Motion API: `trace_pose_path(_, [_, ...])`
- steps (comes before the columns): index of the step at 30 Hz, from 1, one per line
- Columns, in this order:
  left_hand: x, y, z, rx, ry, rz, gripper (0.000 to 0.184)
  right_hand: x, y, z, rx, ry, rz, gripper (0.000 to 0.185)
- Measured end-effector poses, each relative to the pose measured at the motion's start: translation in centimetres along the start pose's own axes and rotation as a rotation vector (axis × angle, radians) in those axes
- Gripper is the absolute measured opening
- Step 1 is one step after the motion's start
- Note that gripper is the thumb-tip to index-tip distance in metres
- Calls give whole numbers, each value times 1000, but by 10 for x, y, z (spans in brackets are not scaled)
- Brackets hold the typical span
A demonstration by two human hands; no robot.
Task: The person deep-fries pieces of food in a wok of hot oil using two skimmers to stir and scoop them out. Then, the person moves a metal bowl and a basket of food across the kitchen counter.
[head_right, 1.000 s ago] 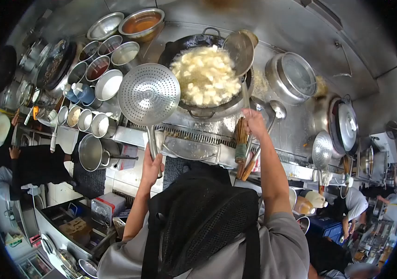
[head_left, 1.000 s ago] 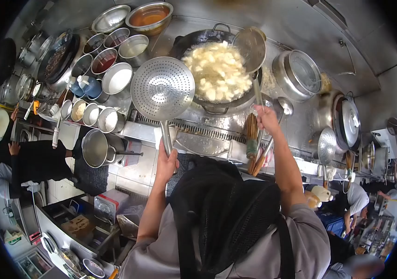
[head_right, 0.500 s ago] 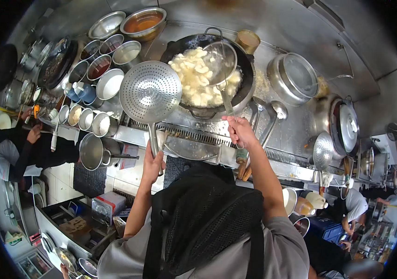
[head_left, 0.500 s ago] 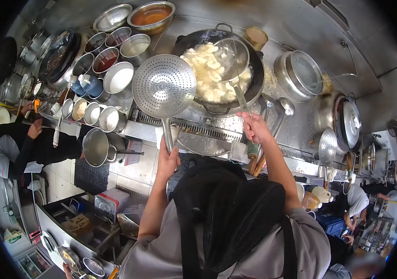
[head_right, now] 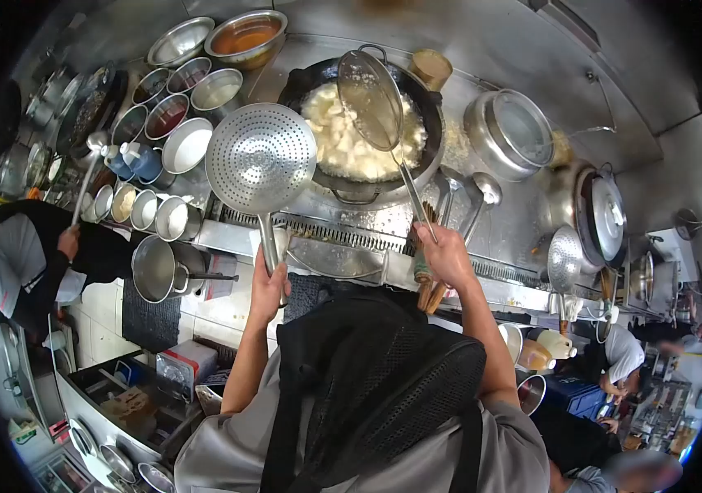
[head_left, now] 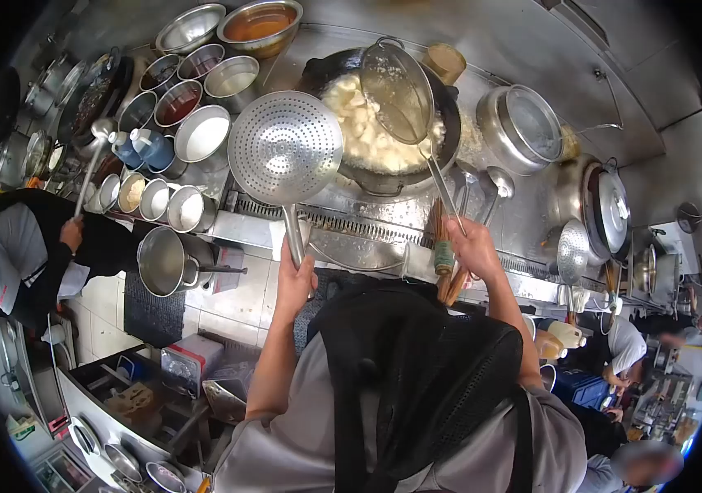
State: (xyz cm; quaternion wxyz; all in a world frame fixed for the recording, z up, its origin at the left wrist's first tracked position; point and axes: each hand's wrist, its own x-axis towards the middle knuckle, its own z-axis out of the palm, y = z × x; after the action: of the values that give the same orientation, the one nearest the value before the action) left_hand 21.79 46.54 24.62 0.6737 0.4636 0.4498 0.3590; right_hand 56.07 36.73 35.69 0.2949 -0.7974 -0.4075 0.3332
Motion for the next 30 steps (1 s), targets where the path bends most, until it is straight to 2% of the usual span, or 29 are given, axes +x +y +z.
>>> trace_pose_path(1, [-1, 0, 1, -8, 2, -6, 70, -4, 5, -2, -32, 14, -48, 35])
trace_pose_path(4, [0, -3, 2, -43, 5, 11, 69, -16, -1, -10, -120, -27, -2, 36])
trace_pose_path(7, [-2, -2, 5, -25, 4, 8, 69, -32, -23, -15, -89, -69, 130, 36])
trace_pose_path(8, [-2, -3, 7, -22, 16, 9, 69, -33, -14, -15, -185, -39, 10, 35])
trace_pose_path(11, [0, -7, 7, -38, 8, -9, 69, -52, -19, -25, -173, -93, 71, 35])
trace_pose_path(17, [-1, -4, 3, 43, -5, -58, 68, -81, 7, -39, -207, -64, -76, 27])
trace_pose_path(19, [0, -3, 1, 58, -17, -52, 68, -76, 30, -33, -250, -23, -224, 27])
trace_pose_path(24, [-1, -3, 4, 52, -21, -19, 67, -40, 59, -6, -310, 65, -259, 18])
trace_pose_path(27, [-2, 2, 7, 57, 9, -67, 66, -24, 86, 12, -372, 150, -172, 18])
trace_pose_path(30, [-1, 2, 4, 64, -27, -65, 64, -11, 106, 24, -459, 142, -44, 20])
